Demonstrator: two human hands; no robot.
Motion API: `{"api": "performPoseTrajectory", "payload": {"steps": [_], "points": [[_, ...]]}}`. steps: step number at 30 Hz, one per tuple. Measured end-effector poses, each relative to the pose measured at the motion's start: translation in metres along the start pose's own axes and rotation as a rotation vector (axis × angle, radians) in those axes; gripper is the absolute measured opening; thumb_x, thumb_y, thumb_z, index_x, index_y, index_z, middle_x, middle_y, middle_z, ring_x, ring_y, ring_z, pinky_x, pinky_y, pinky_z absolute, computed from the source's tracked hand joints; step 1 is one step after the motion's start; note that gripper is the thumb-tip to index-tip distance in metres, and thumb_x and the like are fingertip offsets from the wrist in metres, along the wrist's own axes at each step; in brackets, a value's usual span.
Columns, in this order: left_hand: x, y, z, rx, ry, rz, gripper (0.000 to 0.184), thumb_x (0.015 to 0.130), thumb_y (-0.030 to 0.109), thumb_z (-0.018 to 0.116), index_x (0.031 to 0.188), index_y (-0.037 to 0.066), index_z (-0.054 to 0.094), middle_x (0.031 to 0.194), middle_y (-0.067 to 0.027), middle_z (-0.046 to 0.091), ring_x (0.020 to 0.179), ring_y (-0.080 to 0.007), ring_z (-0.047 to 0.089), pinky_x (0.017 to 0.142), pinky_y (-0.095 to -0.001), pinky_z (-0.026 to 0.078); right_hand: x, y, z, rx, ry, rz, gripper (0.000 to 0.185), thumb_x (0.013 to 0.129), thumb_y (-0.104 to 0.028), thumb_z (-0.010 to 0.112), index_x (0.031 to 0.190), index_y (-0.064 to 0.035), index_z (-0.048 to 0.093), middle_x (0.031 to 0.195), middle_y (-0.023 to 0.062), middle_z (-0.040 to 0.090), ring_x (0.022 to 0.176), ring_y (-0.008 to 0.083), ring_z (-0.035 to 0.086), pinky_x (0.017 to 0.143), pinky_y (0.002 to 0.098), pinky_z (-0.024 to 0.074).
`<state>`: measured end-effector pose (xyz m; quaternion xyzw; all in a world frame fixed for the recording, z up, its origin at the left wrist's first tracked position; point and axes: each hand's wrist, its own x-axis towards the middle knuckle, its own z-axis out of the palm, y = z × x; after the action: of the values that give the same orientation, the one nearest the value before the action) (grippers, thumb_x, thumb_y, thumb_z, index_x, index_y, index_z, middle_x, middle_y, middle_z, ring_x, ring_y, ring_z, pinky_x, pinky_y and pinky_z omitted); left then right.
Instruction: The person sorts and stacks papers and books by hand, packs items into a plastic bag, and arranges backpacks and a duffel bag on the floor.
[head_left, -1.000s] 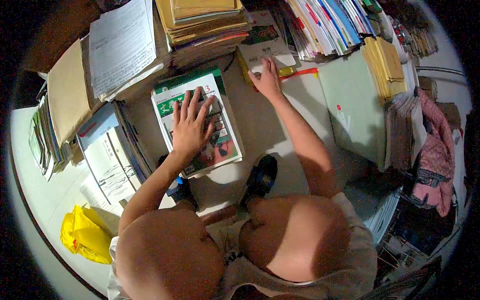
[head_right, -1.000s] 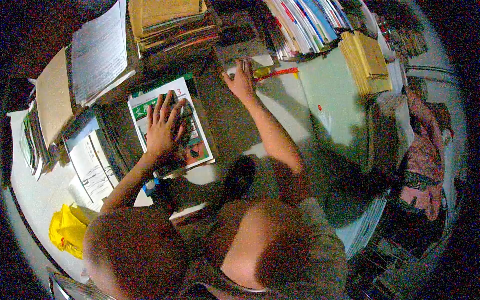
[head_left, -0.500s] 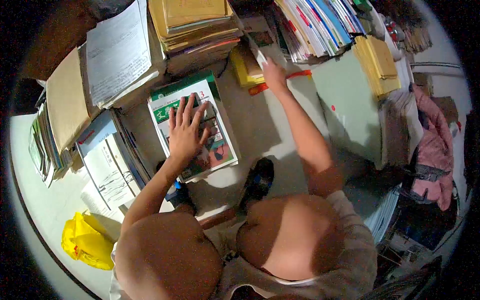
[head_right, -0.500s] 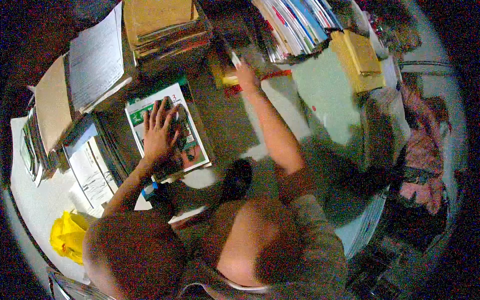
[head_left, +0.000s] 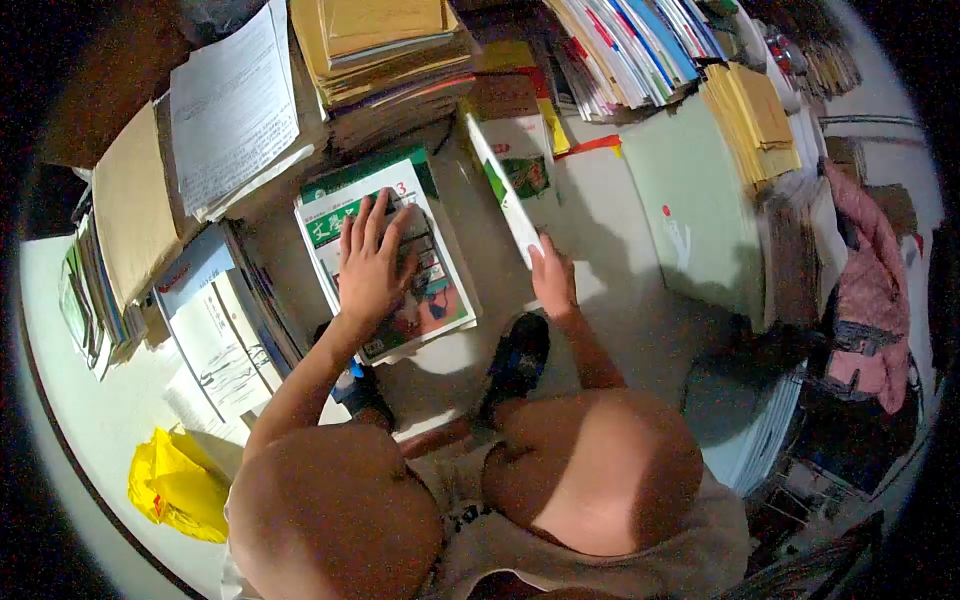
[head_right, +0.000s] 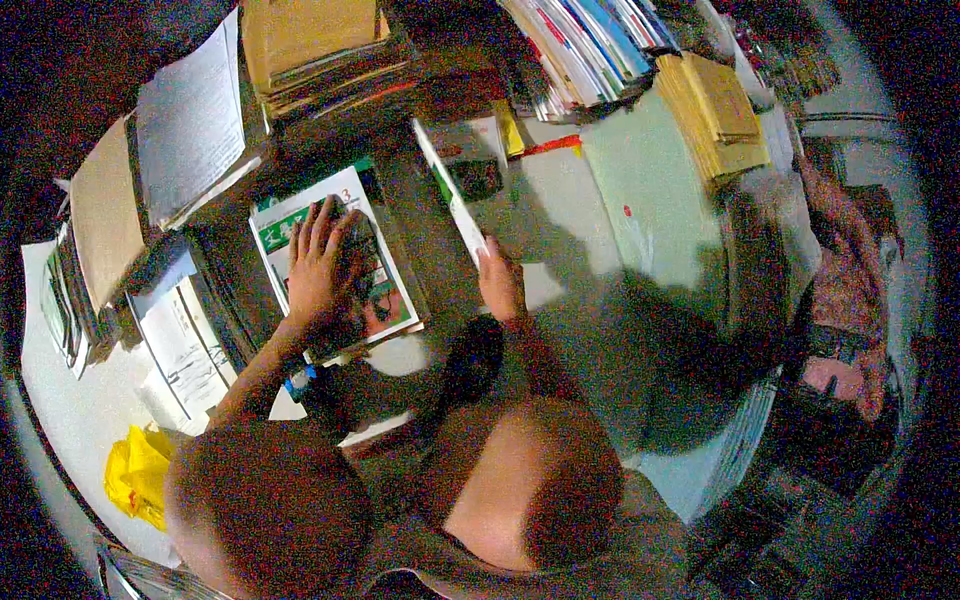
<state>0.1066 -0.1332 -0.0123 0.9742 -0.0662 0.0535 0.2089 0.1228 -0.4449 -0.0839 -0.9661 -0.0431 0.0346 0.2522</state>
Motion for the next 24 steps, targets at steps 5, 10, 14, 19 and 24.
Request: {"api": "performPoseTrajectory", "payload": {"steps": [5,10,14,19,24], "points": [[-0.003,0.005,0.01,-0.277,-0.053,0.125,0.063,0.08,0.027,0.069,0.132,0.003,0.042,0.142,-0.0172,0.037,0.129,-0.0396,0.036,0.107,-0.0448,0.033,-0.017,-0.03,-0.028,0.525,0.101,0.199,0.026,0.096,-0.017,0.051,0.111,0.0045,0.055,0.088,0.0157,0.065,0.08,0.0217,0.065,0.065,0.033,0.0532],[0.022,0.043,0.005,-1.313,-0.446,-0.327,0.077,0.088,0.045,0.061,0.144,0.005,0.026,0.143,-0.0202,0.035,0.128,-0.0338,0.04,0.104,-0.0445,0.037,-0.028,-0.099,-0.09,0.528,0.147,0.018,0.02,0.093,-0.015,0.055,0.101,0.0021,0.059,0.078,0.0107,0.064,0.069,0.0154,0.061,0.062,0.0315,0.0531],[0.044,0.075,-0.032,-1.64,-0.523,-0.671,0.075,0.087,0.043,0.063,0.141,0.005,0.027,0.132,-0.0184,0.044,0.117,-0.0316,0.048,0.093,-0.045,0.045,-0.038,-0.13,-0.097,0.085,0.099,-0.517,0.024,0.084,-0.019,0.063,0.101,-0.001,0.063,0.083,0.0141,0.067,0.07,0.0294,0.066,0.067,0.0357,0.0546],[0.026,0.056,-0.021,-1.837,-0.295,-0.844,0.039,0.091,0.024,0.062,0.121,0.004,0.047,0.104,-0.0104,0.06,0.093,-0.0218,0.058,0.079,-0.0362,0.049,-0.029,-0.155,-0.123,-0.189,-0.065,-0.86,0.041,0.083,-0.034,0.068,0.108,-0.0014,0.064,0.096,0.0151,0.067,0.082,0.0277,0.067,0.072,0.0358,0.0549],[-0.023,0.009,-0.05,-1.704,-0.459,-0.866,0.04,0.089,0.022,0.065,0.121,0.005,0.05,0.106,-0.0083,0.061,0.095,-0.0204,0.06,0.083,-0.0359,0.05,-0.003,-0.137,-0.122,0.17,0.011,-0.614,0.047,0.087,-0.035,0.063,0.121,-0.0037,0.057,0.115,0.0144,0.062,0.103,0.0277,0.059,0.092,0.0382,0.0456]]}}
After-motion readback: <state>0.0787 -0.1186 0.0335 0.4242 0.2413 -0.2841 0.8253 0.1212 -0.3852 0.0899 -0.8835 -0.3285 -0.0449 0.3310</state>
